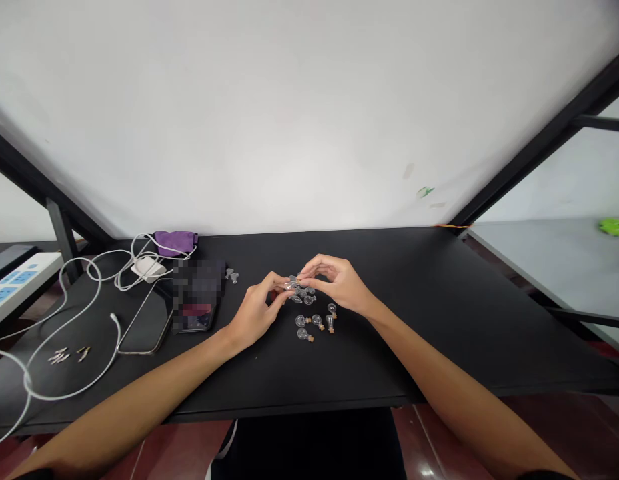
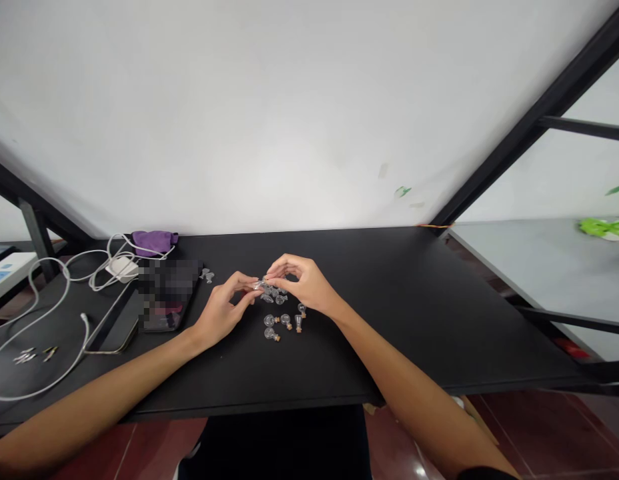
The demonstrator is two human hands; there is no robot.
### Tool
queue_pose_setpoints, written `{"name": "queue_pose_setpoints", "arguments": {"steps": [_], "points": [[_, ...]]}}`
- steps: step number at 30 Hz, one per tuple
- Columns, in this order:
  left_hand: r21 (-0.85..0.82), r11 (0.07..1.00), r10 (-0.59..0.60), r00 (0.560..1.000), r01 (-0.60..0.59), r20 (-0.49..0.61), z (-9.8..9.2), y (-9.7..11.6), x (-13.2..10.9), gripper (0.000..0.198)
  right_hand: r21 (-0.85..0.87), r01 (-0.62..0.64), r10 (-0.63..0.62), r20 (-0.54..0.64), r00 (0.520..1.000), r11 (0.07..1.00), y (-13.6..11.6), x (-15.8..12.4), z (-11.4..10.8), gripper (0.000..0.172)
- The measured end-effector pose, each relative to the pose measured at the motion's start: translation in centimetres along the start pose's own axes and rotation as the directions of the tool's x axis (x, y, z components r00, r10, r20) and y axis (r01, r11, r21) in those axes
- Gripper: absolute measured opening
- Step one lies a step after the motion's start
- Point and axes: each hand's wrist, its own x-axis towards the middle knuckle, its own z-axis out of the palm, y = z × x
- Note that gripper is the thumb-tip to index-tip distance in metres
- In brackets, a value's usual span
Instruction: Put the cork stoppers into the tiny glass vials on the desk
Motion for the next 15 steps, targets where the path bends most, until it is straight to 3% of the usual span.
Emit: {"name": "queue_pose_setpoints", "arguments": {"steps": [7, 15], "points": [[-0.064, 0.997, -0.03, 0.999, 0.032, 0.022, 0.1, 0.04, 0.05, 0.017, 0.025, -0.081, 0.08, 0.032, 0.996, 0.996, 0.15, 0.06, 0.05, 0.03], [-0.04, 0.999, -0.036, 0.999, 0.037, 0.016, 0.16, -0.42, -0.08, 0.019, 0.03, -0.056, 0.054, 0.043, 0.998, 0.998, 0.23, 0.05, 0.08, 0.028]]}}
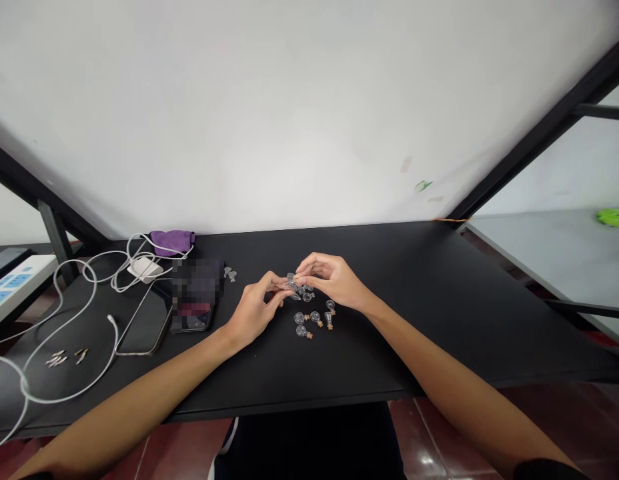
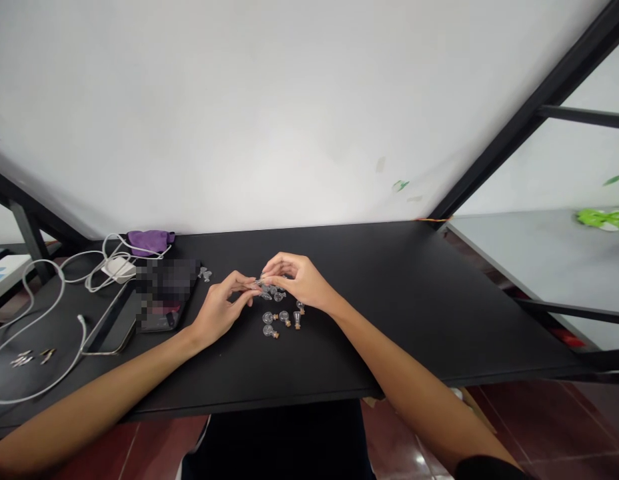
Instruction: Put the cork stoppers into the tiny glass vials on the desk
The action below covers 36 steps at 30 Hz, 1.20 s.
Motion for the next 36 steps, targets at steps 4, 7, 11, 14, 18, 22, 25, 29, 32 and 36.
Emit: {"name": "queue_pose_setpoints", "arguments": {"steps": [4, 7, 11, 14, 18, 22, 25, 29, 32, 36], "points": [[0.075, 0.996, 0.048, 0.999, -0.049, 0.014, 0.0, 0.0, -0.1, 0.022, -0.009, -0.008, 0.009, 0.094, 0.996, 1.0, -0.4, 0.0, -0.8, 0.032], [0.12, 0.991, 0.059, 0.996, -0.066, 0.062, -0.1, 0.1, -0.1, 0.021, -0.049, 0.0, 0.009, 0.175, 0.985, 0.999, -0.9, -0.1, -1.3, 0.03], [0.196, 0.975, 0.071, 0.982, -0.105, 0.175, -0.4, 0.5, -0.2, 0.023, -0.134, -0.006, 0.04, 0.251, 0.967, 0.991, -1.5, -0.3, -2.0, 0.024], [0.241, 0.96, 0.083, 0.967, -0.142, 0.239, -0.5, 0.7, -0.2, 0.025, -0.23, -0.021, 0.093, 0.309, 0.946, 0.973, -2.0, -0.4, -3.1, 0.022], [0.275, 0.945, 0.102, 0.959, -0.176, 0.263, -0.5, 0.9, 0.0, 0.015, -0.357, -0.045, 0.192, 0.39, 0.9, 0.933, -2.5, -0.6, -4.7, 0.021], [0.279, 0.938, 0.124, 0.95, -0.206, 0.287, -0.5, 0.9, 0.2, 0.014, -0.402, -0.072, 0.258, 0.431, 0.865, 0.913, -2.7, -0.7, -5.2, 0.02], [0.298, 0.929, 0.13, 0.947, -0.22, 0.295, -0.4, 0.8, 0.2, 0.018, -0.413, -0.077, 0.281, 0.461, 0.841, 0.908, -2.7, -0.7, -5.0, 0.02], [0.343, 0.912, 0.124, 0.949, -0.224, 0.289, -0.4, 0.5, 0.3, 0.019, -0.409, -0.095, 0.307, 0.492, 0.814, 0.908, -2.8, -0.7, -4.9, 0.024], [0.364, 0.905, 0.111, 0.949, -0.218, 0.294, -0.4, 0.4, 0.3, 0.017, -0.414, -0.098, 0.305, 0.47, 0.828, 0.905, -2.7, -0.7, -4.9, 0.028], [0.365, 0.905, 0.11, 0.947, -0.22, 0.301, -0.5, 0.4, 0.3, 0.014, -0.446, -0.068, 0.247, 0.358, 0.901, 0.892, -2.4, -0.7, -4.6, 0.028]]}}
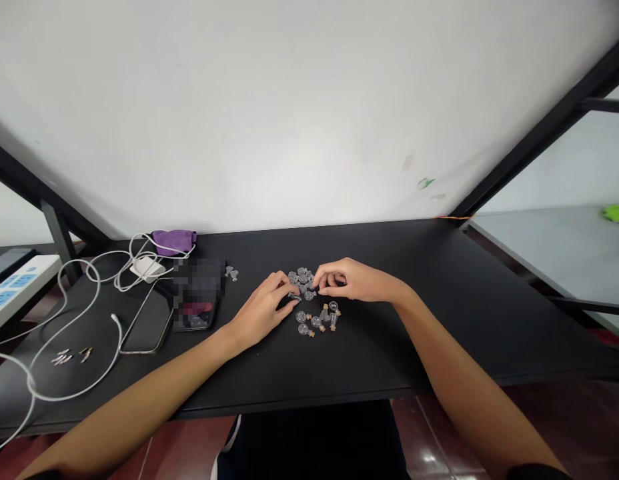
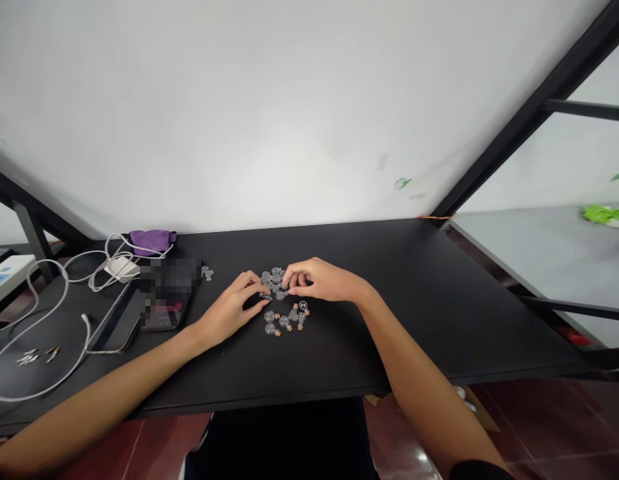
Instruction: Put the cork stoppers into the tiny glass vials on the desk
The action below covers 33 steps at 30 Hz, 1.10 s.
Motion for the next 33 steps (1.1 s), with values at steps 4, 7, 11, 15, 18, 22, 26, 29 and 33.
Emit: {"name": "queue_pose_setpoints", "arguments": {"steps": [4, 7, 11, 15, 18, 22, 26, 29, 33], "points": [[-0.034, 0.999, 0.004, 1.0, -0.005, -0.02, 0.0, 0.1, 0.1, 0.011, 0.007, 0.0, 0.0, -0.095, 0.996, 1.0, 0.0, 0.2, 0.4, 0.029], [-0.058, 0.998, 0.001, 0.998, -0.004, -0.055, -0.1, 0.2, 0.1, 0.009, -0.012, -0.003, 0.0, -0.184, 0.983, 1.0, 0.1, 0.3, 0.4, 0.028], [-0.059, 0.998, -0.007, 0.993, 0.0, -0.116, -0.2, 0.3, 0.0, 0.011, -0.107, -0.047, 0.011, -0.314, 0.949, 0.993, 0.8, -0.1, -0.4, 0.027], [-0.07, 0.997, 0.02, 0.991, -0.03, -0.135, -0.3, 0.4, 0.1, 0.021, -0.204, -0.169, 0.113, -0.258, 0.96, 0.964, 2.1, -0.8, -1.6, 0.023], [-0.073, 0.995, 0.059, 0.982, -0.073, -0.181, -0.3, 0.4, 0.2, 0.016, -0.237, -0.229, 0.173, -0.237, 0.956, 0.944, 2.9, -1.2, -2.2, 0.022], [-0.095, 0.991, 0.07, 0.97, -0.094, -0.232, -0.1, 0.1, 0.1, 0.007, -0.289, -0.268, 0.19, -0.272, 0.943, 0.919, 3.7, -1.4, -2.5, 0.024], [-0.154, 0.983, 0.064, 0.967, -0.104, -0.248, 0.1, 0.0, 0.0, 0.006, -0.316, -0.316, 0.23, -0.281, 0.932, 0.895, 4.3, -1.5, -2.6, 0.031], [-0.175, 0.977, 0.072, 0.96, -0.123, -0.271, 0.1, 0.0, 0.1, 0.007, -0.317, -0.329, 0.247, -0.272, 0.93, 0.889, 4.7, -1.5, -2.5, 0.033], [-0.181, 0.972, 0.091, 0.949, -0.151, -0.301, 0.0, 0.1, 0.2, 0.009, -0.32, -0.32, 0.241, -0.264, 0.934, 0.892, 4.7, -1.4, -2.5, 0.028]]}}
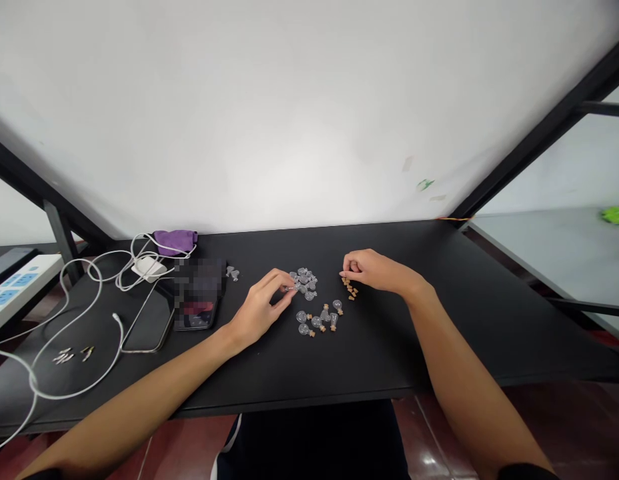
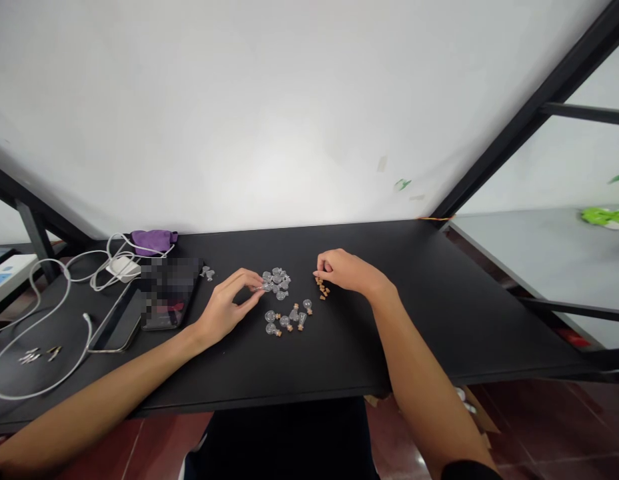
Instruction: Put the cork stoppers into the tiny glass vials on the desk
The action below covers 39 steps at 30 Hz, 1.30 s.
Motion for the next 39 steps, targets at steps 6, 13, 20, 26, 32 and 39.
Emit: {"name": "queue_pose_setpoints", "arguments": {"steps": [6, 13, 20, 26, 32, 39], "points": [[0.014, 0.999, -0.049, 0.999, 0.049, -0.02, -0.2, 0.1, 0.0, 0.011, 0.24, 0.152, -0.134, -0.09, 0.987, 0.959, -2.9, -0.4, -0.4, 0.029], [-0.044, 0.997, -0.075, 0.993, 0.071, -0.094, -0.1, -0.2, 0.1, 0.009, 0.573, 0.322, -0.306, -0.127, 0.943, 0.754, -6.3, -0.2, 1.8, 0.026], [-0.12, 0.99, -0.084, 0.991, 0.071, -0.105, 0.2, -0.2, 0.0, 0.01, 0.651, 0.363, -0.332, -0.177, 0.927, 0.666, -7.7, -0.1, 3.4, 0.029], [-0.1, 0.994, -0.059, 0.993, 0.048, -0.104, 0.1, -0.1, 0.1, 0.008, 0.661, 0.366, -0.333, -0.182, 0.925, 0.655, -7.8, 0.0, 3.8, 0.032], [-0.105, 0.994, -0.043, 0.993, 0.031, -0.111, 0.0, 0.0, 0.1, 0.008, 0.658, 0.353, -0.322, -0.174, 0.931, 0.665, -7.8, 0.0, 3.8, 0.033], [-0.151, 0.987, -0.072, 0.99, 0.053, -0.124, 0.1, -0.1, 0.0, 0.011, 0.672, 0.343, -0.318, -0.166, 0.933, 0.656, -7.6, 0.2, 3.9, 0.031]]}}
